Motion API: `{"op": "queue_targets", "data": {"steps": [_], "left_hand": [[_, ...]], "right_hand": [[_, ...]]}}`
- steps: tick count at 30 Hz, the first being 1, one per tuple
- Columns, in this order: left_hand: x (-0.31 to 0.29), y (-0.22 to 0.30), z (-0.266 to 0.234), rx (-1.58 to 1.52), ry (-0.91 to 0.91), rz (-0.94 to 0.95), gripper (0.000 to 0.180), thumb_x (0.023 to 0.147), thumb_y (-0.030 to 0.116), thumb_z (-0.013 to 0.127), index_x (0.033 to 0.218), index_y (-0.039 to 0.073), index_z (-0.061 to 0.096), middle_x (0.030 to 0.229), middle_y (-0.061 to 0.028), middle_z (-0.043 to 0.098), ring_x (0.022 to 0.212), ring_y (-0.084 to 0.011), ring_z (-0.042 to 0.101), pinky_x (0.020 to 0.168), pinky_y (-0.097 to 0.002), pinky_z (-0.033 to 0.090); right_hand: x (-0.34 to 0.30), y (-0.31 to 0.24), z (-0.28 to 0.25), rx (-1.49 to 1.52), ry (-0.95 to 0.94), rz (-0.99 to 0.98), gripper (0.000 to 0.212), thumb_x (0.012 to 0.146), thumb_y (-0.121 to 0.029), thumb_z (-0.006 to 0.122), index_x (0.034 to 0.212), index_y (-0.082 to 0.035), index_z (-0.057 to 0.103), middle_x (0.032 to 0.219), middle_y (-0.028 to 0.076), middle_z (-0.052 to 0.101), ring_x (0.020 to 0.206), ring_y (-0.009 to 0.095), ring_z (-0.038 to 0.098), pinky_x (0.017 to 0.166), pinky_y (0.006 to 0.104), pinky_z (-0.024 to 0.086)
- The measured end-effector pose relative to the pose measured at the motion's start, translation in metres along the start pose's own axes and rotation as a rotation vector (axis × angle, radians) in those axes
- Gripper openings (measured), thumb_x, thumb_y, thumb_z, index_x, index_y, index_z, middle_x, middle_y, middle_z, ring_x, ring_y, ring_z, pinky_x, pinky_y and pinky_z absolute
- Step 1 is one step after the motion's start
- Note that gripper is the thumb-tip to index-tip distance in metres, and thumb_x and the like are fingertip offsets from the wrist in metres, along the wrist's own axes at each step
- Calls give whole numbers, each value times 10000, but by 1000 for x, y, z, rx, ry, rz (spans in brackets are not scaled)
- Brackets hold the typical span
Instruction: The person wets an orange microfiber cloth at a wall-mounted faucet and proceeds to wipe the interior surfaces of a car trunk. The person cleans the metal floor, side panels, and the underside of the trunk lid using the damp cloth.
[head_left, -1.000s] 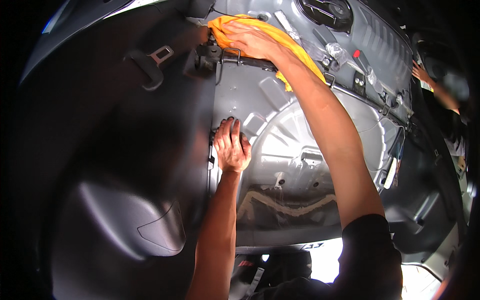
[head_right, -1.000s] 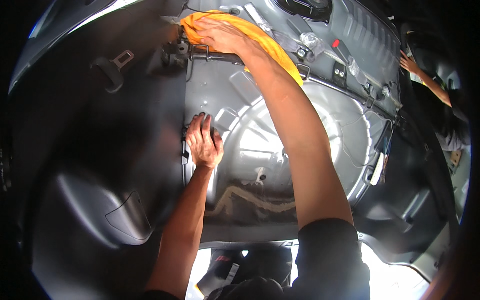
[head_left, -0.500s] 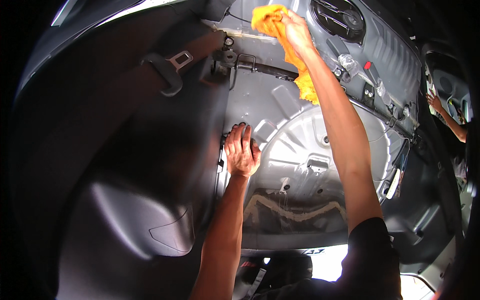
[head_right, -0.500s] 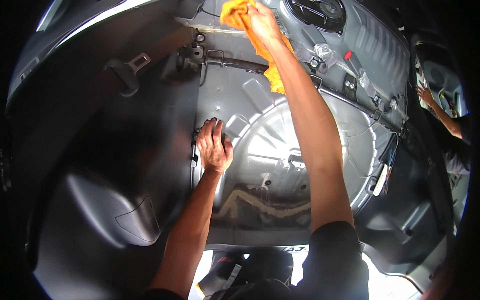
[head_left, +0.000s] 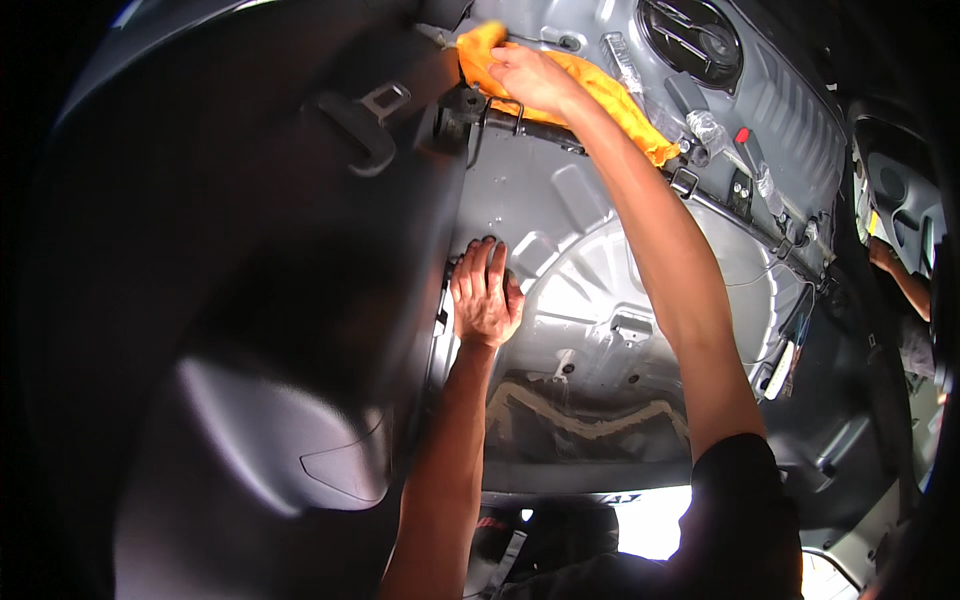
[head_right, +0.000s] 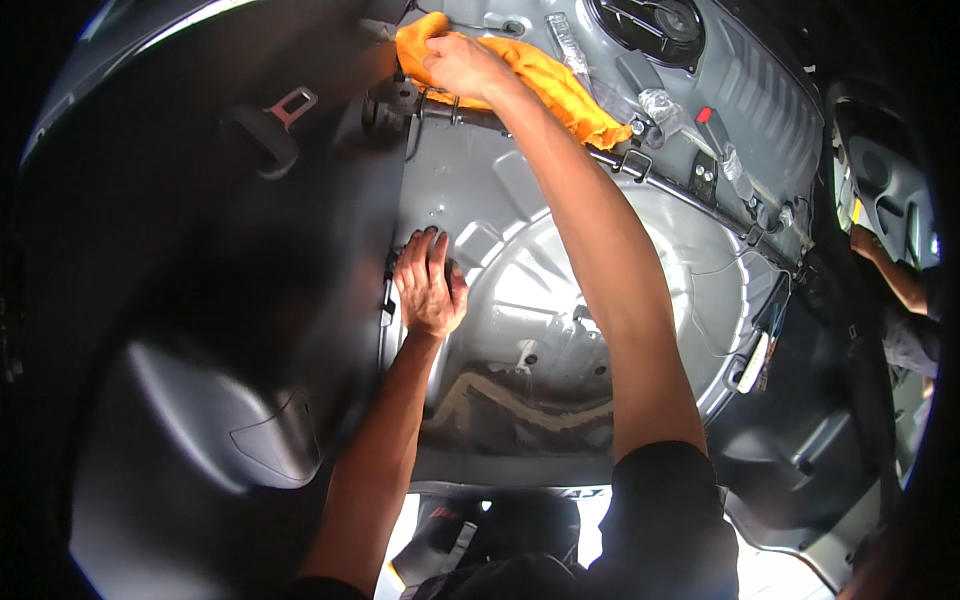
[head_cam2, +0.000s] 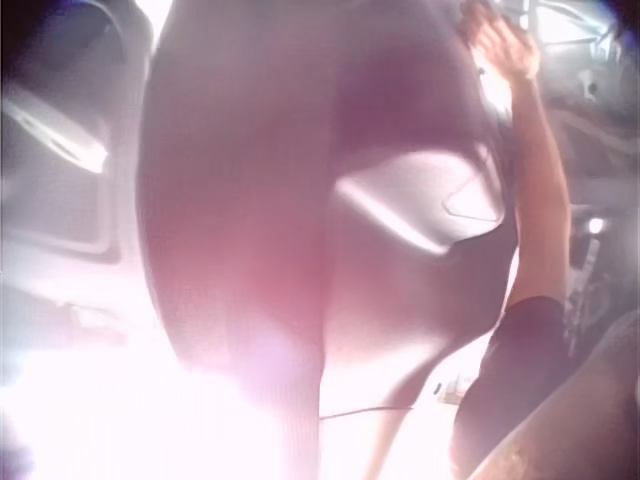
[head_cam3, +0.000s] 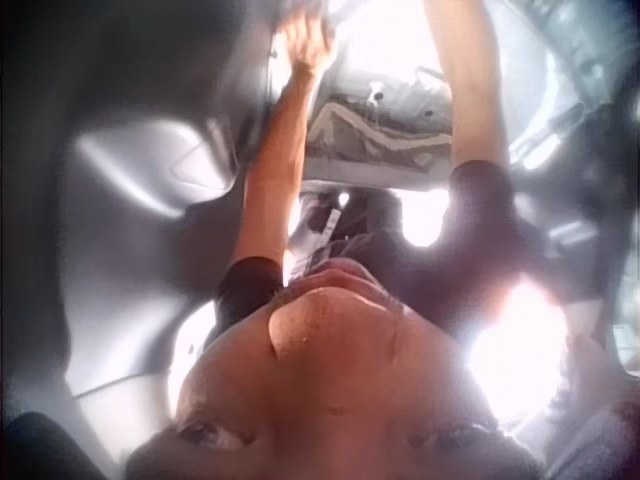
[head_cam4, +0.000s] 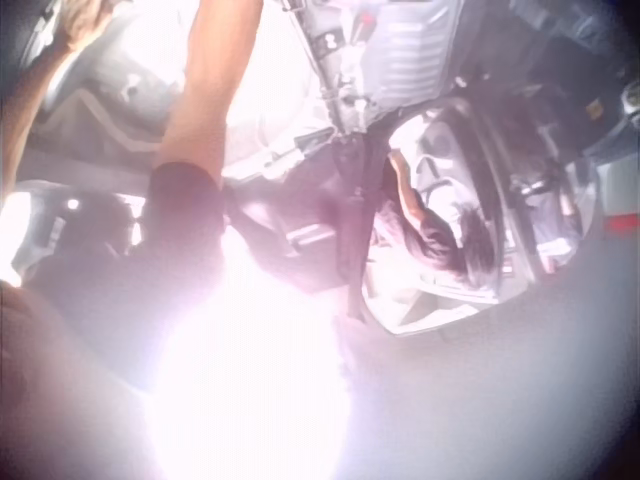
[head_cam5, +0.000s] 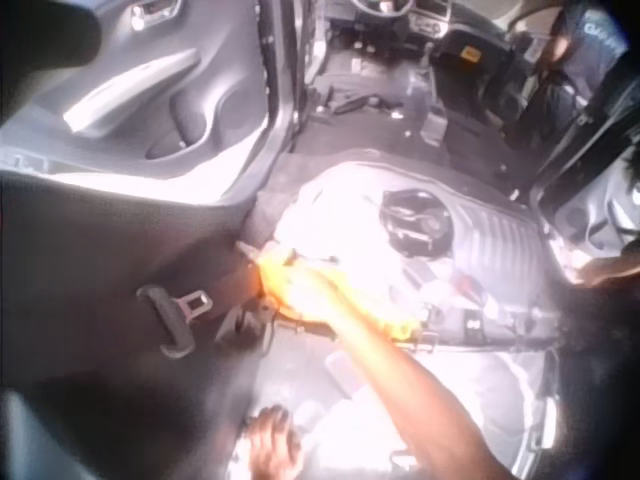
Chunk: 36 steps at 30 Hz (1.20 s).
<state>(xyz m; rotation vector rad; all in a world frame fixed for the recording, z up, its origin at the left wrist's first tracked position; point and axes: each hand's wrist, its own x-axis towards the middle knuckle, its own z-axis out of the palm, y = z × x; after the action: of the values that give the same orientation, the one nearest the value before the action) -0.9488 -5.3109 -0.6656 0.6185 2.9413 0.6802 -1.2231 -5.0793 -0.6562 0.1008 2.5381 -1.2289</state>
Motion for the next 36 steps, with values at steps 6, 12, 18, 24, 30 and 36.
{"op": "queue_targets", "data": {"steps": [6, 12, 18, 24, 30, 36], "left_hand": [[-3, 1, -2, 5, 30, 18, 587, 960, 243, 560, 1524, 109, 467, 1545, -128, 474, 1457, -363, 428, 1198, -522, 326], [1, -1, 0, 4, 18, 15, 599, 933, 225, 582, 1509, 108, 465, 1534, -126, 462, 1451, -366, 426, 1195, -534, 313], [-9, -7, -4, 30, 14, -9, 600, 936, 240, 584, 1508, 109, 463, 1529, -120, 459, 1442, -373, 428, 1186, -537, 319], [1, -1, 2, -3, 19, 19, 583, 951, 246, 565, 1509, 111, 466, 1530, -118, 467, 1449, -366, 426, 1190, -535, 316], [-4, -3, -1, 3, 0, 4, 587, 962, 263, 559, 1520, 113, 459, 1553, -124, 462, 1463, -356, 422, 1196, -524, 319], [4, 1, 2, -18, 9, 16, 593, 954, 264, 560, 1519, 113, 464, 1544, -126, 473, 1456, -358, 431, 1198, -525, 311]], "right_hand": [[-6, -1, 16, 369, -56, -10, 320, 982, -283, 558, 1011, 26, 631, 1018, 70, 681, 1047, 216, 609, 946, 378, 447], [-3, 22, 32, 524, -54, 24, 434, 1036, -424, 606, 1178, -14, 632, 1068, 110, 698, 904, 237, 660, 766, 320, 526], [22, 31, 63, 1490, -357, 166, 204, 1097, -185, 579, 1218, -61, 686, 947, 42, 730, 847, 187, 720, 726, 329, 606], [19, 19, 37, 1288, -277, 256, 175, 1040, -126, 664, 1182, -37, 713, 956, 86, 755, 818, 218, 741, 706, 336, 630], [-59, -34, -34, 833, -331, 106, 263, 1033, -160, 659, 1167, 58, 718, 1085, 176, 772, 982, 267, 747, 892, 386, 606], [-45, 15, 14, -186, -91, -572, 327, 992, -269, 607, 990, 16, 766, 1011, 130, 718, 1060, 322, 636, 1021, 485, 446]]}}
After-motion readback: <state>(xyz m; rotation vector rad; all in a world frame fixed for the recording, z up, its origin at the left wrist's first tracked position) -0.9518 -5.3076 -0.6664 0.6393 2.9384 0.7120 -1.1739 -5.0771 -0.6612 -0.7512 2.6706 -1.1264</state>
